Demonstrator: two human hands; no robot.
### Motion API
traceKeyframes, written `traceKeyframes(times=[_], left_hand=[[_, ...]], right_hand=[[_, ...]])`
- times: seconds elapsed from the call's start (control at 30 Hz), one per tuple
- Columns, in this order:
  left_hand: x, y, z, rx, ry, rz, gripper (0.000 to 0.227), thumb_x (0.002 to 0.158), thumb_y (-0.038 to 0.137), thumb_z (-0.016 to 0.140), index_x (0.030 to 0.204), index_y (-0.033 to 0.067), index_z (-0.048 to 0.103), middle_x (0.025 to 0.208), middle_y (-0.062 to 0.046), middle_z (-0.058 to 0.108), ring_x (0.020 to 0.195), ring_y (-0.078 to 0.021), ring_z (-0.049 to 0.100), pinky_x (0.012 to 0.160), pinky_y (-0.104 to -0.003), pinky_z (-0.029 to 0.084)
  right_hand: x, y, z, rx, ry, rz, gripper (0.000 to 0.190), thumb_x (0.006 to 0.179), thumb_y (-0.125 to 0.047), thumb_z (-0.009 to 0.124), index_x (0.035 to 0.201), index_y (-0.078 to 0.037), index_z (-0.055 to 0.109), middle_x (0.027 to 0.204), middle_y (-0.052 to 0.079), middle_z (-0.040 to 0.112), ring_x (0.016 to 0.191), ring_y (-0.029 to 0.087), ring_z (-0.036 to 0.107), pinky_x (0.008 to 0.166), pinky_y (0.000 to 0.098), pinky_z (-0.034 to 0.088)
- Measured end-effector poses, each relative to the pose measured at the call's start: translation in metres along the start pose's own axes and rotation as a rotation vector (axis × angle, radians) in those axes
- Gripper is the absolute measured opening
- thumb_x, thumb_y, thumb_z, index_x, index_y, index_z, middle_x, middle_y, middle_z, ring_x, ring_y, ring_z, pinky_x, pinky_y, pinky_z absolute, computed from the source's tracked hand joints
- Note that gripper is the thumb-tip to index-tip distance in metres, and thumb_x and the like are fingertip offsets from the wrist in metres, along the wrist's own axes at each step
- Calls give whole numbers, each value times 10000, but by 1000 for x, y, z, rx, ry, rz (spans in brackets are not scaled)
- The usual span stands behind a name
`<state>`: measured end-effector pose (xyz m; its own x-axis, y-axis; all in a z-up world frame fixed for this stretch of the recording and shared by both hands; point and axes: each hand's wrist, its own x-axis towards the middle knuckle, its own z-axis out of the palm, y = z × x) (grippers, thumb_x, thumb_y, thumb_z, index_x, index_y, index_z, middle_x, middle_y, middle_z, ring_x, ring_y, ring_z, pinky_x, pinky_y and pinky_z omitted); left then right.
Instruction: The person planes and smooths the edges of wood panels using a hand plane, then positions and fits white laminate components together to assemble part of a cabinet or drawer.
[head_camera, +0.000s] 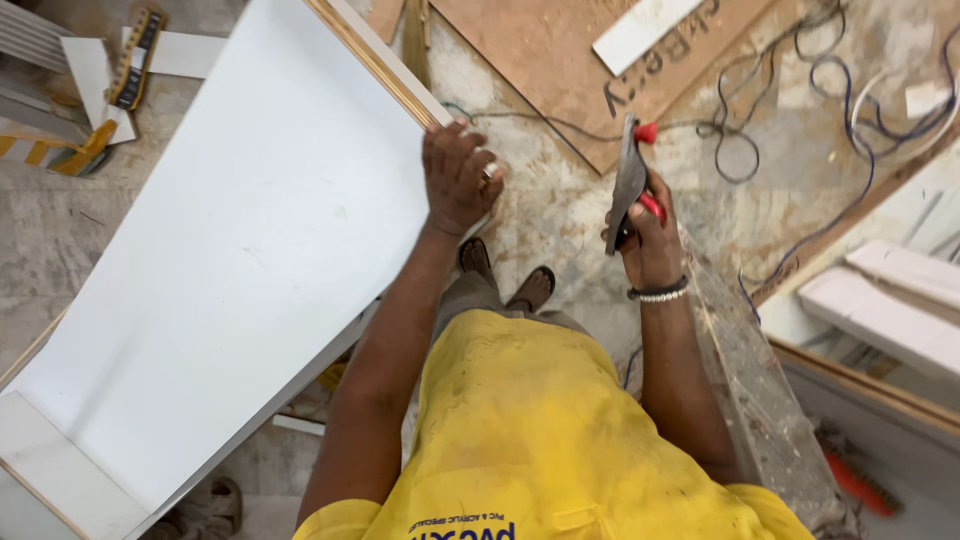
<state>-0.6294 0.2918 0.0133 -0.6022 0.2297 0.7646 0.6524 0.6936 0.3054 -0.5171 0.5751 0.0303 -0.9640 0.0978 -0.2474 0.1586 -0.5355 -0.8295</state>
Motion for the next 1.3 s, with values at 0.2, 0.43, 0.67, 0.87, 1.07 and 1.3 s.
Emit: traceKeyframes(times=[0.2,0.43,0.67,0.87,1.07,1.3], left_hand=[[2,6,-18,-169,-34,-60,429,1064,477,564,1297,122,506,1394,-132,518,1425,-331,442,1219,-548,334],[-2,-81,-36,-404,186,-520,808,1069,665,427,1609,79,293,1640,-165,378,1510,-303,457,1243,-464,470],[19,-242,22,-564,329,-718,658,1164,494,315,1654,62,242,1718,-155,290,1601,-320,318,1339,-418,299],[46,-343,87,-608,414,-777,557,1149,472,337,1412,29,550,1405,-195,611,1322,-345,571,1139,-426,438],[76,-321,73,-505,534,-758,593,1125,480,291,1031,30,667,896,-136,761,832,-291,747,770,-412,569],[87,-305,58,-450,470,-868,613,1122,487,270,991,17,642,819,-156,742,739,-315,723,702,-406,547]], right_hand=[[-9,-18,55,-671,-102,-247,678,978,-148,698,1581,-11,422,1445,99,565,1293,202,571,1109,332,484],[-26,-57,139,-1229,-219,-365,603,912,-147,759,1448,-48,500,1407,174,517,1206,284,580,999,378,503],[-14,-65,195,-1582,-294,-410,379,884,-204,783,1237,-108,687,1256,152,592,1057,334,658,848,432,570],[-7,-70,211,-1747,-291,-373,442,790,-320,827,1159,-115,699,1151,139,596,897,332,678,701,433,580],[-17,-66,213,-1833,-240,-374,368,812,-321,805,1122,-147,713,1120,110,625,827,297,687,636,422,568],[50,-55,259,-1984,-437,-681,323,863,-349,794,1091,-132,721,1058,101,603,963,294,613,791,464,564]])
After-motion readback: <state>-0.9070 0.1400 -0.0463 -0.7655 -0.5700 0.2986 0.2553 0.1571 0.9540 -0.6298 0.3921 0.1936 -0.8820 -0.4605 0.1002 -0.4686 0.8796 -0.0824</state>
